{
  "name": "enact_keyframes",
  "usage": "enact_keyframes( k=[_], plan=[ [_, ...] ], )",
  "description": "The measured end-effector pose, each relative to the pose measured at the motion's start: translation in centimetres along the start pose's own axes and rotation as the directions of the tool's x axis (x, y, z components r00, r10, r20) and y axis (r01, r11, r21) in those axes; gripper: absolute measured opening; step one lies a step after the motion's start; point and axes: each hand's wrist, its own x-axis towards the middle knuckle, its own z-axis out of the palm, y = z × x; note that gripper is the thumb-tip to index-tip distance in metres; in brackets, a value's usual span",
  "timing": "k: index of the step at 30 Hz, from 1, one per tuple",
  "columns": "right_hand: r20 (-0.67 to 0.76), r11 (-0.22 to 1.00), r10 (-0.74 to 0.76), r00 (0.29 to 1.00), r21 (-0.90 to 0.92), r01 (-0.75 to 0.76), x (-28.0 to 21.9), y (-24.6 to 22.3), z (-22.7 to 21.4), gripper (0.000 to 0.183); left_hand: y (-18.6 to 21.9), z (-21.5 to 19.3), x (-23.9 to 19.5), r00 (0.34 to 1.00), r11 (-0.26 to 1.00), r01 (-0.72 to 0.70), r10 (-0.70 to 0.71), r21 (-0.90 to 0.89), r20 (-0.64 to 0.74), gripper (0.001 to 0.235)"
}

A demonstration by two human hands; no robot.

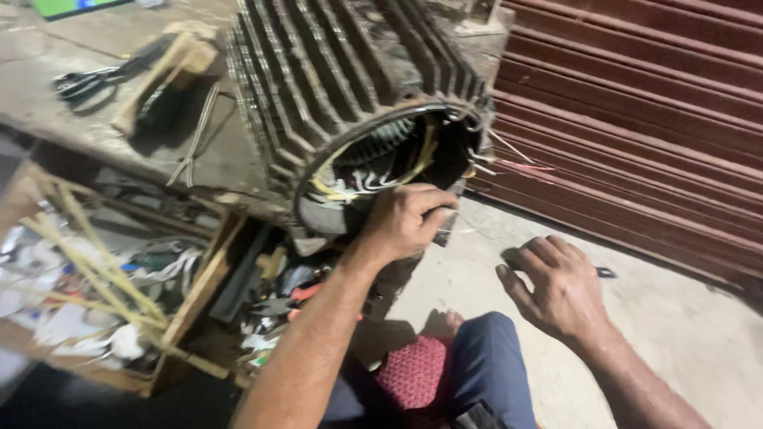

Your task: The person uses a hammer to tap and adjust wires inside the stator of an electrical motor. The person repeatedly hammers the wire connections while holding them in place with the other hand.

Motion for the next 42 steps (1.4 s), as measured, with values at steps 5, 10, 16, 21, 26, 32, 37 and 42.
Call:
enact_keyframes(
  k=[5,10,16,21,26,32,37,42],
  plan=[
    [0.205,0.796,0.236,0.95,0.52,-0.31,-0.1,1.9,-2.1,0.052,0.6,-0.3,0.2,0.999,1.0,0.019,-0.018,-0.016,0.05,0.01],
    [0.317,0.746,0.158,0.935,0.583,-0.323,2.6,1.1,-1.8,0.038,1.1,-0.1,0.7,0.995,0.998,0.056,-0.058,0.026,0.087,0.012],
    [0.514,0.602,0.184,0.838,0.615,-0.509,5.4,0.8,-1.6,0.031,1.1,0.1,0.7,0.995,0.998,0.038,-0.043,0.053,0.094,0.008],
    [0.601,0.49,0.155,0.784,0.643,-0.589,7.6,0.9,0.0,0.032,1.6,-0.1,0.8,0.997,0.999,0.01,-0.014,0.053,0.076,0.009],
    [0.641,0.208,0.222,0.735,0.705,-0.678,7.7,0.9,2.5,0.024,1.6,-0.1,0.8,0.997,0.998,0.021,-0.025,0.059,0.075,0.008],
    [0.658,0.545,0.276,0.701,0.493,-0.678,3.4,2.8,0.2,0.021,1.3,0.0,0.7,0.998,0.997,-0.005,0.001,0.08,0.055,0.01],
    [0.475,0.669,0.313,0.823,0.504,-0.546,2.0,2.8,-1.5,0.037,0.8,0.4,0.4,0.999,0.996,-0.026,0.024,0.09,0.033,0.009],
    [0.089,0.902,0.148,0.985,0.397,-0.172,4.2,-1.0,2.6,0.036,0.8,0.6,0.5,0.999,0.995,-0.022,0.019,0.1,0.037,0.01]
  ],
)
